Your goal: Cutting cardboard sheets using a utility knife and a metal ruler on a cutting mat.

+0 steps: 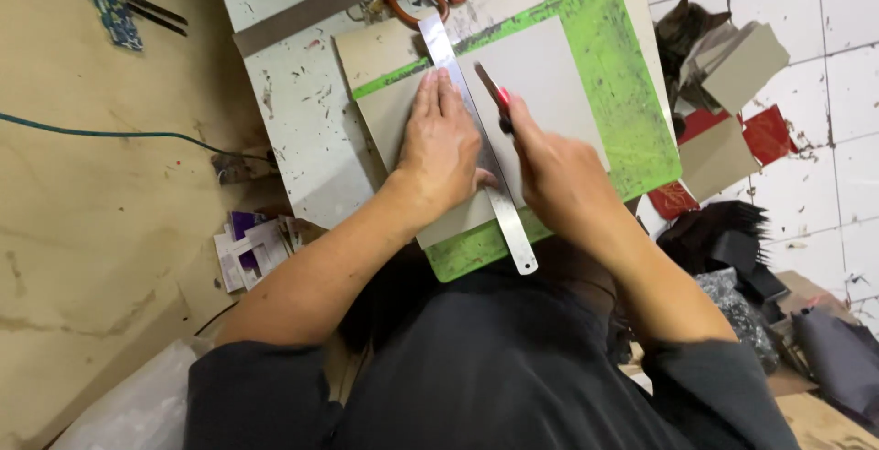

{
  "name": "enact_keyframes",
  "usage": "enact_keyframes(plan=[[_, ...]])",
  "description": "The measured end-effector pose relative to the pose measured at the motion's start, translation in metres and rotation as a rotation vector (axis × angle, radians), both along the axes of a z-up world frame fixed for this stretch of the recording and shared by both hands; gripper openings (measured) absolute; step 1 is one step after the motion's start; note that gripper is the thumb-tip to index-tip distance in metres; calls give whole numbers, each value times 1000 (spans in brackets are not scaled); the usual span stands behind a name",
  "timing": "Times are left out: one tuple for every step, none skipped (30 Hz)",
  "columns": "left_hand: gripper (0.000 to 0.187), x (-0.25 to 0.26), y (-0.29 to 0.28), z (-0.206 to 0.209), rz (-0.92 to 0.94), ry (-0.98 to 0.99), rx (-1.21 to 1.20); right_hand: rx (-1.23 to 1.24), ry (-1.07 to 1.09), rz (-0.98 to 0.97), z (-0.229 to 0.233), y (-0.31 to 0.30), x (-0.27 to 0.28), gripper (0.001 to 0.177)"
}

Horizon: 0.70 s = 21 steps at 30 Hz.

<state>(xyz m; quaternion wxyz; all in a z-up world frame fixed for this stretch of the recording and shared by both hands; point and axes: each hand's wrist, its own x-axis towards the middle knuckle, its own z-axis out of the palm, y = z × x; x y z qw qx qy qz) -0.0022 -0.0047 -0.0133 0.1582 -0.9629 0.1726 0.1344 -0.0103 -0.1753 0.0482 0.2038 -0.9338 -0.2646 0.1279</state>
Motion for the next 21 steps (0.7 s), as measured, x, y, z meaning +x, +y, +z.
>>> enact_keyframes(plan=[[141, 1, 0, -2, 6, -3, 2, 2, -3, 6, -10, 6, 12, 64], [138, -1, 0, -5, 17, -4, -18, 9, -23, 13, -20, 11, 22, 67], [135, -2, 0, -9, 27, -4, -37, 17, -43, 21, -31, 17, 33, 70], [135, -2, 0, -10, 32, -1, -40, 15, -40, 26, -36, 19, 38, 70], [137, -2, 0, -11, 35, -22, -50, 17, -61, 55, -40, 22, 44, 66], [138, -2, 0, -12, 34, -42, -61, 19, -82, 82, -45, 24, 49, 63], [138, -3, 1, -9, 35, -39, -64, 16, -79, 83, -35, 26, 49, 63], [135, -5, 3, -5, 32, -65, -156, -42, -2, 66, -26, 28, 47, 59], [133, -7, 4, -2, 30, -91, -247, -100, 73, 49, -17, 29, 47, 55], [133, -3, 3, 0, 28, -77, -251, -104, 87, 46, -18, 30, 44, 55], [128, 1, 1, 1, -11, -23, -85, -89, 117, 67, -19, 30, 43, 65], [125, 3, -2, 1, -60, 37, 83, -72, 154, 80, -22, 30, 38, 77], [125, -1, 0, 5, -73, 57, 81, -72, 175, 69, -17, 17, 12, 77], [130, 0, 2, 11, -62, 47, 63, 15, 195, 61, -10, 6, -8, 76], [136, 0, 4, 18, -51, 37, 45, 102, 214, 53, -3, -5, -29, 77], [136, 0, 5, 17, -57, 43, 43, 101, 219, 47, -3, -16, -53, 77], [136, 0, 5, 16, -61, 34, 63, -21, 333, -10, -2, -28, -76, 86], [136, 0, 6, 15, -68, 24, 86, -140, 445, -69, -1, -40, -101, 96], [136, -1, 5, 11, -76, 29, 87, -138, 450, -76, -7, -51, -120, 96], [136, 0, 6, 8, -70, 20, 64, -222, 470, -73, -13, -61, -137, 99], [136, 0, 6, 7, -64, 11, 42, -306, 489, -70, -17, -70, -155, 101]])
